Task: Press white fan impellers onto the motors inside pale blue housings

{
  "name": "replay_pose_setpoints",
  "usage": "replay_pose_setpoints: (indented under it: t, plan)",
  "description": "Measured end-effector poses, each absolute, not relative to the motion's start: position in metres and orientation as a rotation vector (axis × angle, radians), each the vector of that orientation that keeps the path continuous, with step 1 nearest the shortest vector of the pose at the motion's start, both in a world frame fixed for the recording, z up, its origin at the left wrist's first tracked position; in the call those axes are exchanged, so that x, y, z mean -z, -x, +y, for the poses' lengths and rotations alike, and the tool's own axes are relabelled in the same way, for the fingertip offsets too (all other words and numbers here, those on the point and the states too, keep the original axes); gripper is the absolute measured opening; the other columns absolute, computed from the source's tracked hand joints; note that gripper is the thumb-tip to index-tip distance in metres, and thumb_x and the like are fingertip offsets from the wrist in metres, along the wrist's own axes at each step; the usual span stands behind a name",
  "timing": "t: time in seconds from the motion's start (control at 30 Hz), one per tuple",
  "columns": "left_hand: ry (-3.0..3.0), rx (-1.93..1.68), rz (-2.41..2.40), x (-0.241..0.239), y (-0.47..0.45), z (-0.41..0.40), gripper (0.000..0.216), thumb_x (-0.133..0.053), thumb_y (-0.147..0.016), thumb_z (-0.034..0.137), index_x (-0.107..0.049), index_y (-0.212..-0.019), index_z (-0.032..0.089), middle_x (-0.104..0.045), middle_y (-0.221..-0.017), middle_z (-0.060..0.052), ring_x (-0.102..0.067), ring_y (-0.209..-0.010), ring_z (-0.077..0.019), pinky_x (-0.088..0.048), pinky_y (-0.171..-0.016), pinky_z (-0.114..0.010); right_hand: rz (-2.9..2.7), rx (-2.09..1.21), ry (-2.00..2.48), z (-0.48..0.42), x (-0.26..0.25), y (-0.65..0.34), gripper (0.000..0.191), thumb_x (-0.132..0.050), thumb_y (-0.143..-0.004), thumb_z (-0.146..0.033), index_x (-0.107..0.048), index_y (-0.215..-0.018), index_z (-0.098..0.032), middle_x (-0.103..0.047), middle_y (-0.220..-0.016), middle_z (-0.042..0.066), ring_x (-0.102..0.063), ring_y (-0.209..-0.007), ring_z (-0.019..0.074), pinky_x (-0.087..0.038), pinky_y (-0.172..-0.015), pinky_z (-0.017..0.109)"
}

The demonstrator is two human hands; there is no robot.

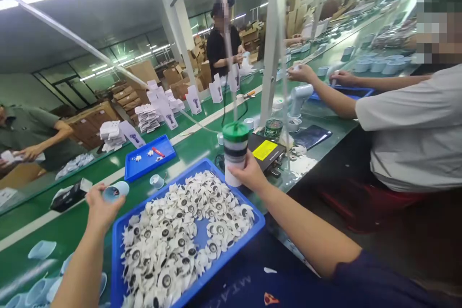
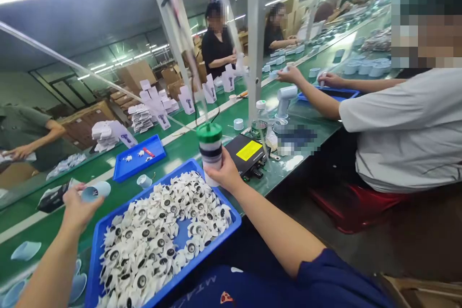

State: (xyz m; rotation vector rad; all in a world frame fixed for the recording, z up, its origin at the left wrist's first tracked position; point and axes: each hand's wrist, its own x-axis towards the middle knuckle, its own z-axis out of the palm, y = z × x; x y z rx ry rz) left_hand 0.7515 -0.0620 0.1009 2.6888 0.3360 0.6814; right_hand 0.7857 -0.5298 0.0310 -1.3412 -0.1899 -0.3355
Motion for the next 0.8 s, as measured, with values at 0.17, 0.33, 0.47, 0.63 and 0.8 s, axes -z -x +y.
replay_pose_setpoints:
  t: [0.17,0.33,0.47,0.63,0.8]
  plan:
    - [-2.533,-0.458,-0.116,-0.081,-0.634,-0.148,0.058,-0.076,-0.077,0.056,-0.06,-0.123,0.025,-0.074,-0.121,-0.01,-0.074,-0.107,-0.0299,-0.061,-0.095,-0.044,-0.442,-0.167,0.916,-0.502,-0.097,-0.754,0.07,-0.087,-0.063,-0.073,-0.067,-0.103,-0.019,-0.07,-0.096,0.006,-0.07,-0.08,0.0176,-0.064,-0.068,0.031]
    - [-2.511,-0.502,-0.436,-0.074,-0.594,-0.24,0.04,-0.072,-0.083,0.041,-0.068,-0.118,0.023,-0.079,-0.115,-0.009,-0.076,-0.105,-0.0276,-0.062,-0.093,-0.04,-0.517,-0.672,0.6,-0.44,-0.138,-0.722,0.066,-0.101,-0.053,-0.056,-0.071,-0.097,-0.017,-0.072,-0.09,0.003,-0.072,-0.08,0.0163,-0.068,-0.078,0.031]
    - [-2.448,-0.458,-0.465,-0.079,-0.587,-0.265,0.02,-0.071,-0.084,0.038,-0.071,-0.096,0.022,-0.08,-0.086,-0.002,-0.077,-0.074,-0.0207,-0.06,-0.066,-0.029,-0.536,-0.679,0.65,-0.419,-0.141,-0.703,0.062,-0.102,-0.055,-0.059,-0.069,-0.091,-0.021,-0.071,-0.088,0.002,-0.071,-0.084,0.019,-0.069,-0.076,0.032]
    - [-2.42,-0.468,-0.429,-0.083,-0.583,-0.274,0.017,-0.069,-0.082,0.039,-0.068,-0.079,0.022,-0.075,-0.073,0.0,-0.074,-0.064,-0.0191,-0.058,-0.058,-0.027,-0.56,-0.582,0.778,-0.428,-0.142,-0.691,0.06,-0.101,-0.055,-0.061,-0.067,-0.086,-0.022,-0.068,-0.086,0.001,-0.065,-0.083,0.0178,-0.065,-0.073,0.03]
    - [-2.431,-0.398,-0.437,-0.082,-0.584,-0.276,0.017,-0.07,-0.079,0.038,-0.066,-0.08,0.022,-0.073,-0.072,-0.001,-0.072,-0.06,-0.0184,-0.055,-0.052,-0.026,-0.536,-0.561,0.813,-0.436,-0.146,-0.69,0.059,-0.104,-0.049,-0.052,-0.067,-0.084,-0.022,-0.066,-0.089,0.0,-0.063,-0.083,0.0163,-0.061,-0.075,0.028]
